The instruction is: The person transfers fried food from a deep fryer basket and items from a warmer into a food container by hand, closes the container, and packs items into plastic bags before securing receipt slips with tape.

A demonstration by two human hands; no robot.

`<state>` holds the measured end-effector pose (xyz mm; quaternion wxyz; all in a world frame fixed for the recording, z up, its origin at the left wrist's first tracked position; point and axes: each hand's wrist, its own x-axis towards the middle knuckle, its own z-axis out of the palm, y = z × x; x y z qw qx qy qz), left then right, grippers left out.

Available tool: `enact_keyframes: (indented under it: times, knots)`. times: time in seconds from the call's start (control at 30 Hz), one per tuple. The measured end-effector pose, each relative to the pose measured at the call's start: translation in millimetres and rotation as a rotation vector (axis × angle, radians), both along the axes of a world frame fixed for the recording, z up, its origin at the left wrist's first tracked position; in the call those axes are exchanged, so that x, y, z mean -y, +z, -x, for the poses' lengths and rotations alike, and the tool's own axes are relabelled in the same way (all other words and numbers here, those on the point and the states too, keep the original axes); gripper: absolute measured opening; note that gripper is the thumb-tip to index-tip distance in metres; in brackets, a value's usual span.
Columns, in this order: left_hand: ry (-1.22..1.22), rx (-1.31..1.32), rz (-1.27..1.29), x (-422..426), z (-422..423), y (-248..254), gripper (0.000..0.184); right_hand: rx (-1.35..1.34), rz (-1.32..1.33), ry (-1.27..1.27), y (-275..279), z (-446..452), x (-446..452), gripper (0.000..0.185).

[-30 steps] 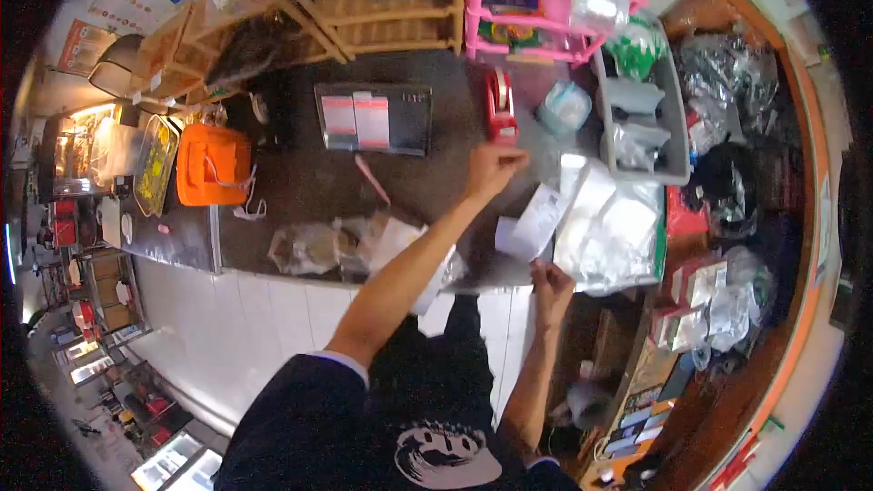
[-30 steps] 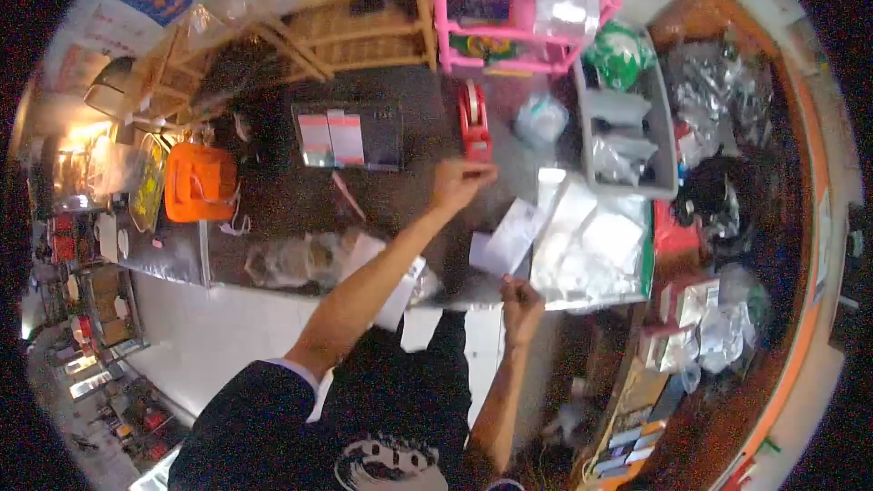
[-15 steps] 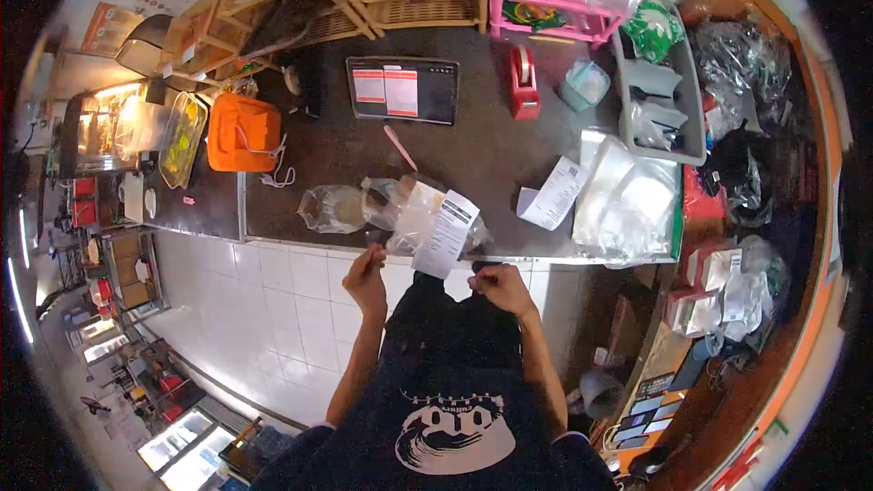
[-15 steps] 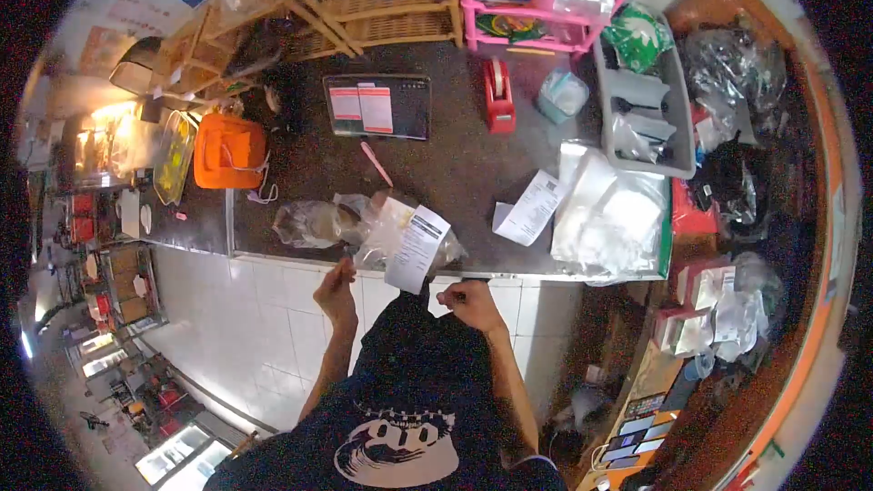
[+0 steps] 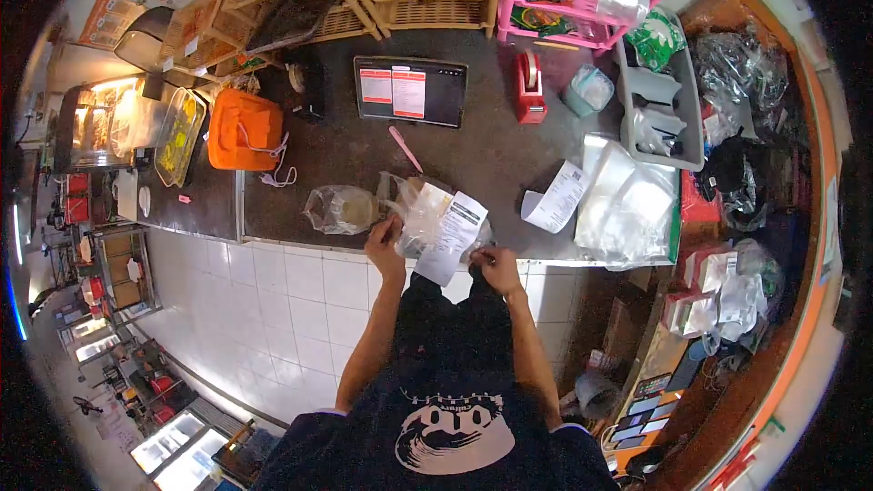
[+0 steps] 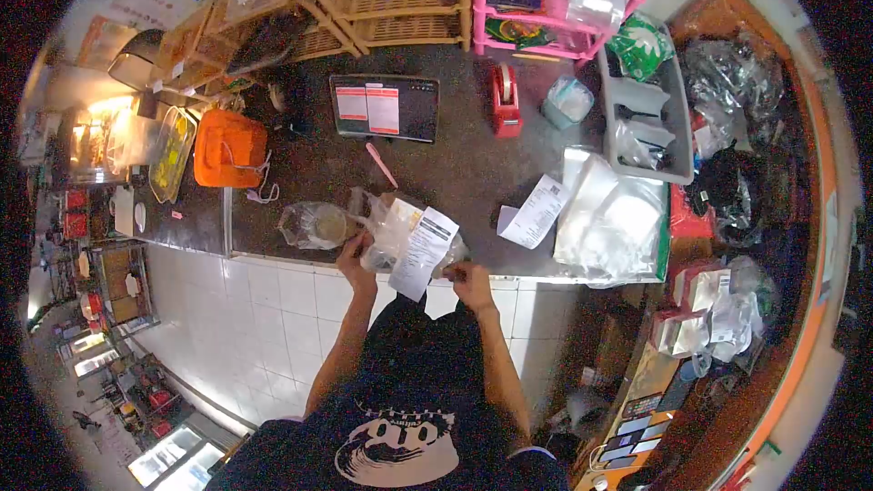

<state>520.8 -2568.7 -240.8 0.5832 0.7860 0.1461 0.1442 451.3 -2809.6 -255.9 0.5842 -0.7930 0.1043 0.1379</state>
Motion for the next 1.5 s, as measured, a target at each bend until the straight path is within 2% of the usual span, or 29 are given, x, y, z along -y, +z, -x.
enact_keyframes:
  times: [0.07, 0.13, 0.17, 0.2, 0.3, 0.33, 0.37, 0.4, 0.47, 0.5, 0.53, 0.57, 0.63, 0.67, 0.73, 0.8, 0.87, 0.9, 0.97, 1.0, 1.07, 1.1, 1.17, 1.23, 1.3, 1.37, 1.4, 1.43, 1.5]
  knots:
    - [-0.036, -0.030, -0.045, -8, -1, 0, 0.017, 0.037, 0.250, 0.048, 5, -7, -1, 0.016]
    - [-0.057, -0.362, 0.294, -14, -3, 10, 0.026, 0.063, 0.309, 0.016, 0, -9, -1, 0.022]
    - [-0.060, -0.361, 0.294, -15, -4, 6, 0.026, 0.087, 0.370, -0.015, -2, -10, 0, 0.027]
    - [-0.017, -0.326, 0.486, -13, -5, -1, 0.018, 0.088, 0.373, -0.017, -3, -10, 1, 0.027]
    - [0.080, -0.289, 0.828, -2, -7, -11, 0.014, -0.111, 0.239, -0.255, -15, -5, 4, 0.039]
    - [0.136, -0.285, 0.971, 2, -10, -9, 0.015, -0.178, 0.000, -0.274, -36, -1, 2, 0.040]
    - [0.130, -0.281, 0.976, -7, -6, -35, 0.015, -0.240, -0.239, -0.289, -47, 0, 3, 0.042]
    - [-0.018, -0.278, 0.901, -22, 5, -86, 0.013, -0.234, -0.234, -0.293, -41, -3, 7, 0.042]
    - [-0.173, -0.272, 0.831, -27, 13, -106, 0.011, -0.091, 0.178, -0.063, -20, -11, 24, 0.036]
    - [-0.063, -0.404, 1.007, -18, 10, -91, 0.010, 0.014, 0.630, 0.124, -8, -18, 37, 0.032]
    - [0.050, -0.540, 1.179, -12, 5, -76, 0.013, 0.055, 0.475, -0.124, 12, -28, 37, 0.034]
    - [0.041, -0.536, 1.187, -10, 0, -63, 0.013, 0.097, 0.313, -0.364, 41, -41, 33, 0.037]
    - [0.032, -0.705, 1.111, -9, -5, -45, 0.028, 0.125, 0.348, -0.267, 124, -76, 7, 0.051]
    - [0.016, -0.708, 1.112, -15, -4, -57, 0.028, 0.263, 0.398, -0.185, 137, -90, -16, 0.053]
    - [0.013, -0.656, 1.179, -26, 0, -82, 0.038, 0.440, 0.490, 0.043, 148, -108, -66, 0.053]
    - [-0.017, -0.632, 1.225, -30, -2, -59, 0.042, 0.478, 0.540, 0.173, 145, -117, -108, 0.051]
    - [-0.078, -0.661, 1.237, -42, -3, -53, 0.041, 0.467, 1.018, 0.246, 125, -117, -135, 0.045]
    - [-0.109, -0.675, 1.243, -49, -4, -52, 0.041, 0.463, 1.031, 0.225, 119, -115, -133, 0.045]
    - [-0.107, -0.775, 0.974, -56, -1, -43, 0.044, 0.396, 0.476, 0.146, 104, -104, -118, 0.041]
    - [-0.332, -0.653, 0.846, -78, 4, -64, 0.047, 0.297, 0.346, 0.098, 111, -96, -107, 0.037]
    - [-0.384, -0.750, 0.864, -72, 3, -35, 0.055, 0.191, 0.080, -0.078, 156, -74, -87, 0.036]
    - [-0.449, -0.753, 0.854, -60, 0, -8, 0.054, 0.304, 0.324, -0.115, 95, -56, -91, 0.041]
    - [-0.669, -0.705, 0.859, -33, 1, 56, 0.053, 0.209, 0.237, -0.215, 163, -27, -68, 0.034]
    - [-0.867, -0.749, 0.864, -9, 10, 87, 0.049, 0.055, 0.126, -0.240, 225, 9, -44, 0.029]
    - [-0.959, -0.753, 0.874, 6, 16, 84, 0.045, 0.089, 0.137, -0.410, 279, 46, -17, 0.025]
    - [-1.041, -1.055, 0.622, 10, 19, 53, 0.042, 0.114, -0.074, -0.700, 253, 82, -4, 0.023]
    - [-0.961, -1.119, 0.732, 6, 20, 44, 0.040, 0.100, 0.091, -0.700, 269, 87, 9, 0.019]
    - [-0.952, -1.093, 0.728, 3, 26, 20, 0.042, 0.153, 0.241, -0.710, 259, 90, 18, 0.017]
    - [-0.926, -1.003, 0.461, 9, 29, 39, 0.043, 0.107, -0.027, -0.775, 241, 78, 19, 0.016]
